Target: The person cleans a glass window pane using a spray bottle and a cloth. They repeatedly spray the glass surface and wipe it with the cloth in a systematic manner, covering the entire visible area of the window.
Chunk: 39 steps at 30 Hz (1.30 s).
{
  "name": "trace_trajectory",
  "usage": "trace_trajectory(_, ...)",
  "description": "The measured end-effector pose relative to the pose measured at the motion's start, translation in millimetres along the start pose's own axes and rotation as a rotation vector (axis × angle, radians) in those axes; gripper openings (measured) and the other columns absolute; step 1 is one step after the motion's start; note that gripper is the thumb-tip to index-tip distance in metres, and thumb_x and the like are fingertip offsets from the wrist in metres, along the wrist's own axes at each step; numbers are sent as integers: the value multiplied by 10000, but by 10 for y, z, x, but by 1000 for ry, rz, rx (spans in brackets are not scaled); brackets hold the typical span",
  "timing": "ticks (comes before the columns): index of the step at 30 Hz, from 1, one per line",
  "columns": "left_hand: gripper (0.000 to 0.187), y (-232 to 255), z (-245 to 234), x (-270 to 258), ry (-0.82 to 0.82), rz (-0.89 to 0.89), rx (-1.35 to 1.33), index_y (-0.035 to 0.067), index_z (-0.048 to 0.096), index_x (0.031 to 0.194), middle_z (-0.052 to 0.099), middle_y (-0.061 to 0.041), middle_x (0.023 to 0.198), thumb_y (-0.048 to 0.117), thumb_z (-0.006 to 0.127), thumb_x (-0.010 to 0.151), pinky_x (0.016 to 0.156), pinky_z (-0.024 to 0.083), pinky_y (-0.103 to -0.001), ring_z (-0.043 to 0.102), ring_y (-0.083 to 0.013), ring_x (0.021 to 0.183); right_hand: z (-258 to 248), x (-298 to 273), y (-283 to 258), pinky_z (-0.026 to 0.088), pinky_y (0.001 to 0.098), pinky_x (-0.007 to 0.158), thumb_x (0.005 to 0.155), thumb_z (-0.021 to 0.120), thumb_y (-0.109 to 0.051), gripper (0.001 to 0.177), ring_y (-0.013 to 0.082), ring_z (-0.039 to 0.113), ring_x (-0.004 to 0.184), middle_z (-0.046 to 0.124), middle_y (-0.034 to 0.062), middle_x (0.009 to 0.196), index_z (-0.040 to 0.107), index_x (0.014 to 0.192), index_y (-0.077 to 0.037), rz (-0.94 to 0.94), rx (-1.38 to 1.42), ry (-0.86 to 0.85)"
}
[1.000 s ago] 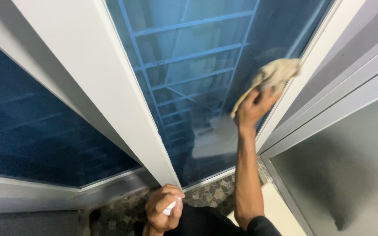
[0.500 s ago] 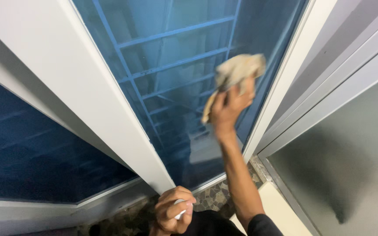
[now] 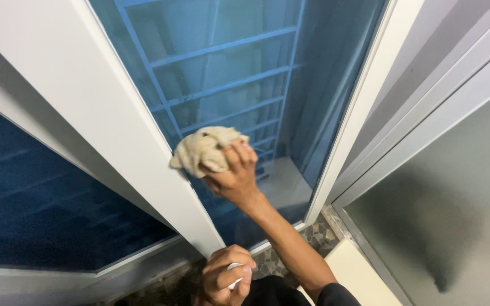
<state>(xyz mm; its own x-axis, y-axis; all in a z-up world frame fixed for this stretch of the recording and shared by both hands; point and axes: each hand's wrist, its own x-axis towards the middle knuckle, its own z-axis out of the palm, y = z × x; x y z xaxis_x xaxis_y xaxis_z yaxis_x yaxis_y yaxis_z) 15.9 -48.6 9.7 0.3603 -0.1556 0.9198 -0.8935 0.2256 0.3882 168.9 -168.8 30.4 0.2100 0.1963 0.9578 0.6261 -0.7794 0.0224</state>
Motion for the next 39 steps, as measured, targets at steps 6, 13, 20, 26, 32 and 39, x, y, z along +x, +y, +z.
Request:
trace_trajectory(6, 339, 92, -222, -336, 188, -111, 147, 49, 552, 1182, 675, -134, 821, -60, 613, 867, 586, 604, -368, 715, -240, 666, -514, 140, 1483, 252, 591, 1254, 962, 564, -76, 458, 461, 315, 1472, 367, 293, 1515, 568, 1414, 1, 450, -218, 204)
trace_trajectory(13, 362, -8, -184, -292, 155, -161, 177, 55, 530, 1213, 692, -136, 841, -75, 615, 886, 594, 594, -361, 713, -242, 679, -121, 195, 966, 136, 679, 1255, 1040, 524, -134, 374, 531, 255, 1502, 272, 356, 1556, 534, 1360, 60, 636, -167, 278)
trace_trajectory(20, 347, 47, 29, -70, 39, -35, -12, 69, 540, 1203, 692, -148, 845, -72, 624, 897, 612, 582, -371, 687, -246, 673, 153, -347, -156, 326, 601, 1131, 768, 844, -289, 291, 395, 407, 1338, 477, 163, 1355, 760, 1037, -215, 1, 51, -49)
trace_trajectory(26, 336, 269, -100, -460, 288, -160, 157, 59, 539, 1214, 692, -172, 829, -53, 633, 911, 640, 609, -386, 717, -244, 689, -365, -475, 1482, 239, 587, 1267, 959, 481, 43, 434, 519, 297, 1507, 283, 334, 1581, 495, 1393, 59, 497, -88, 231)
trace_trajectory(32, 350, 212, -244, -454, 274, -163, 303, 42, 506, 1229, 689, -166, 810, -45, 606, 904, 627, 607, -392, 714, -241, 685, -3, -1040, 956, 254, 619, 1262, 1052, 471, -93, 493, 490, 331, 1482, 308, 299, 1524, 405, 1533, -11, 646, -32, 212)
trace_trajectory(39, 362, 181, -100, -272, 194, -81, 235, 62, 506, 1234, 678, -171, 813, -45, 611, 904, 601, 623, -391, 711, -248, 694, 8, -1703, -41, 295, 668, 1147, 791, 760, -194, 486, 507, 432, 1299, 430, 273, 1385, 600, 1244, -117, 159, 61, -230)
